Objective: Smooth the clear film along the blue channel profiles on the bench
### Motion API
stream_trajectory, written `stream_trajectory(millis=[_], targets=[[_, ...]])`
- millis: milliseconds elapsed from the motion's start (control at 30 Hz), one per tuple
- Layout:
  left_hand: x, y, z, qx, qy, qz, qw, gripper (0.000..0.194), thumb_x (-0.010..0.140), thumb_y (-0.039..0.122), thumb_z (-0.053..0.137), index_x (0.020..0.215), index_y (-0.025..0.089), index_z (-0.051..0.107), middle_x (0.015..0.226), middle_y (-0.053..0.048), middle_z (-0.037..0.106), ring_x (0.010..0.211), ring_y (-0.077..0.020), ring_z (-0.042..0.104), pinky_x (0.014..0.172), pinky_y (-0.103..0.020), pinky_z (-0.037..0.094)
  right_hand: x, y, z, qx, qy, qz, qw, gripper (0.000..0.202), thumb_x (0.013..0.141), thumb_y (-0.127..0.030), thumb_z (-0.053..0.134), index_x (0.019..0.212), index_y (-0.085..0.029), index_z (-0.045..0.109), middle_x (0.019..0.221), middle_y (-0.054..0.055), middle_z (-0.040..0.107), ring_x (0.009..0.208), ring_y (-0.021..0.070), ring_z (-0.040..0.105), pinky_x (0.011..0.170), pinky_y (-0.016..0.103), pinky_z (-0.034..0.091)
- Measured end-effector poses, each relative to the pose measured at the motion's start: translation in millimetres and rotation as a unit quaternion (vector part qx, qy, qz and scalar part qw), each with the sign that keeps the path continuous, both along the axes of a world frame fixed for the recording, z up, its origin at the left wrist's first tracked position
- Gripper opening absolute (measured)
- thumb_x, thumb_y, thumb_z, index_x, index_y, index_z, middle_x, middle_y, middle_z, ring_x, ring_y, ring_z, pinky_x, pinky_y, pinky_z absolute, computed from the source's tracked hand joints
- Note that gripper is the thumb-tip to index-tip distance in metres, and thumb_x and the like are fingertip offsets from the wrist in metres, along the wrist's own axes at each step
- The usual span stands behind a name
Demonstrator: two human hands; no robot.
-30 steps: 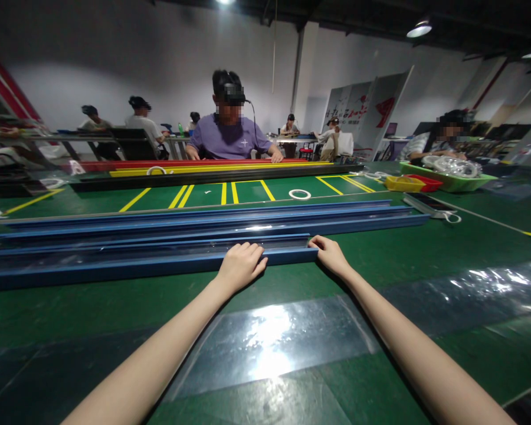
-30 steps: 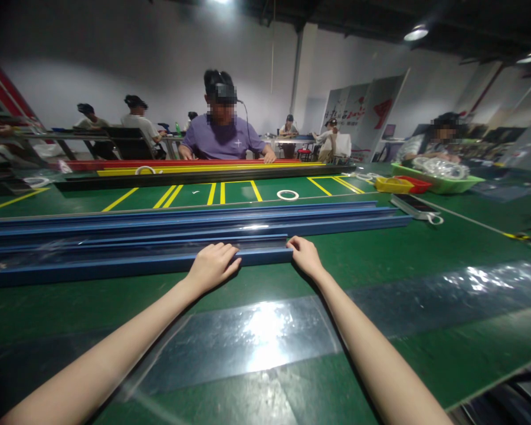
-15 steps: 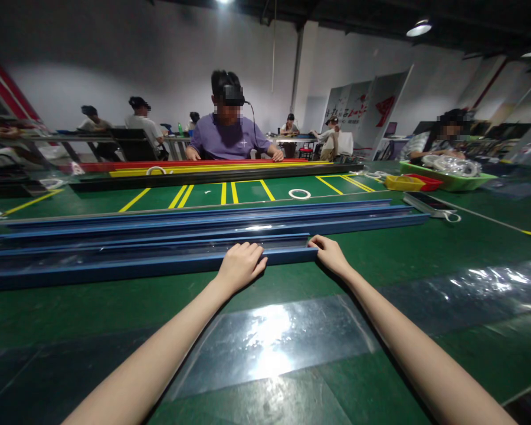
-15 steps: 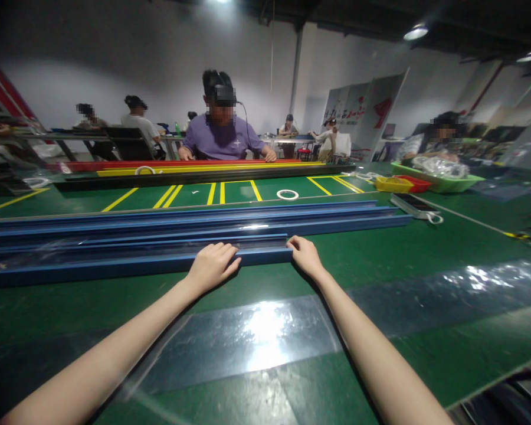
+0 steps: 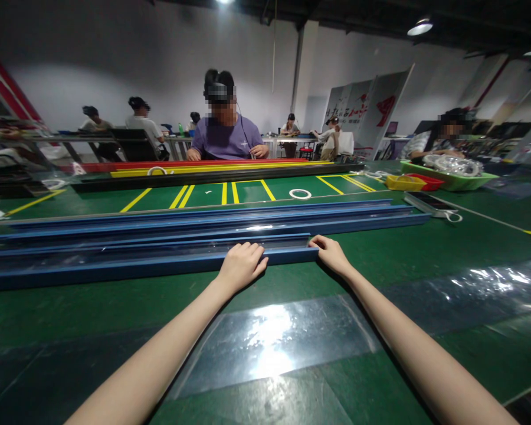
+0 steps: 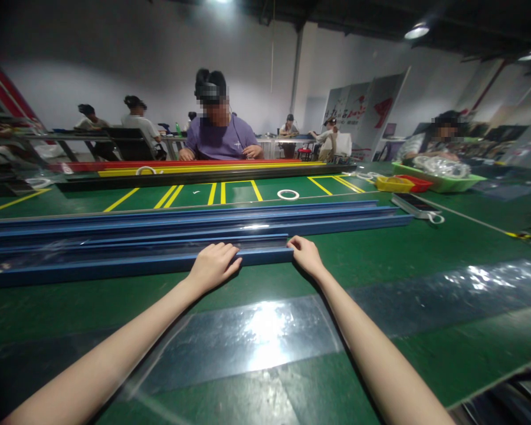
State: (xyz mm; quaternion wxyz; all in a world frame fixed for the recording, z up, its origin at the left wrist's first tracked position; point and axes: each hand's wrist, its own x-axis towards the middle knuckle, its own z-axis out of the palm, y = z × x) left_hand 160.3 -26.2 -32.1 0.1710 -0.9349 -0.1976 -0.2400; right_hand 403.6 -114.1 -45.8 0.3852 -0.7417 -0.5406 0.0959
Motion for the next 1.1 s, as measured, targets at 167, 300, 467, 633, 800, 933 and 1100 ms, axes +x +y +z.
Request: stream_trajectory(millis=[167, 300, 467, 633, 800, 933, 1100], targets=[[0, -1, -0.3, -0.005, 0.002, 0.003, 1.000, 0.027, 0.086, 0.033, 0.035, 0.086, 0.015, 0.056, 0.076, -0.005, 0.060, 0.073, -0.0180, 0.052, 0.062, -0.030, 0.035, 0, -1, 0.5, 0.003, 0.008, -0.001, 1.000, 0.017, 0.068, -0.029, 0.044, 0.065, -0.018, 0.057, 0.066, 0.001, 0.061, 0.067, 0.0146, 0.054, 0.061, 0.023, 0.037], [0, 0, 5.3, -0.034, 0.029, 0.002, 0.999, 0.026, 0.086, 0.033, 0.036, 0.087, 0.016, 0.055, 0.080, -0.005, 0.060, 0.076, -0.0176, 0.053, 0.064, -0.029, 0.037, -2, -2, 3.3, 0.005, 0.007, 0.000, 1.000, 0.021, 0.070, -0.030, 0.042, 0.065, -0.018, 0.058, 0.066, 0.001, 0.062, 0.066, 0.0148, 0.055, 0.061, 0.023, 0.037], [0, -1, 17.5, -0.095, 0.081, 0.006, 0.992, 0.022, 0.085, 0.032, 0.039, 0.091, 0.017, 0.055, 0.087, -0.005, 0.061, 0.082, -0.0177, 0.056, 0.066, -0.027, 0.041, 0, -2, 2.6, 0.040, 0.004, -0.039, 0.998, 0.024, 0.071, -0.028, 0.039, 0.070, -0.018, 0.061, 0.073, 0.003, 0.064, 0.072, 0.0160, 0.057, 0.068, 0.025, 0.039], [-9, 2, 25.0, -0.113, 0.091, 0.012, 0.989, 0.025, 0.085, 0.036, 0.040, 0.096, 0.018, 0.053, 0.089, -0.004, 0.062, 0.085, -0.0177, 0.057, 0.070, -0.028, 0.041, 2, -3, 10.1, 0.128, -0.017, -0.109, 0.986, 0.026, 0.066, -0.016, 0.034, 0.073, -0.019, 0.059, 0.078, 0.004, 0.063, 0.075, 0.0164, 0.057, 0.071, 0.027, 0.041], [-27, 11, 26.4, -0.099, 0.094, 0.026, 0.990, 0.028, 0.084, 0.042, 0.040, 0.092, 0.018, 0.053, 0.087, -0.003, 0.062, 0.082, -0.0177, 0.058, 0.067, -0.027, 0.040, -6, 4, 34.1, 0.177, -0.069, -0.093, 0.977, 0.025, 0.068, -0.016, 0.035, 0.072, -0.019, 0.059, 0.077, 0.004, 0.063, 0.073, 0.0164, 0.056, 0.071, 0.028, 0.040], [-43, 19, 21.9, -0.066, 0.071, 0.039, 0.995, 0.032, 0.083, 0.047, 0.040, 0.085, 0.018, 0.053, 0.083, -0.003, 0.062, 0.077, -0.0169, 0.056, 0.064, -0.026, 0.038, -24, 23, 44.0, 0.125, -0.081, -0.045, 0.988, 0.023, 0.069, -0.016, 0.037, 0.070, -0.020, 0.059, 0.076, 0.003, 0.063, 0.072, 0.0154, 0.055, 0.070, 0.027, 0.040], [-56, 21, 13.7, -0.026, 0.028, 0.062, 0.997, 0.034, 0.084, 0.048, 0.038, 0.079, 0.017, 0.052, 0.077, -0.003, 0.060, 0.073, -0.0159, 0.054, 0.063, -0.026, 0.035, -58, 51, 42.0, 0.070, -0.132, 0.031, 0.988, 0.021, 0.071, -0.015, 0.039, 0.072, -0.019, 0.060, 0.079, 0.004, 0.063, 0.076, 0.0159, 0.054, 0.071, 0.026, 0.038]])
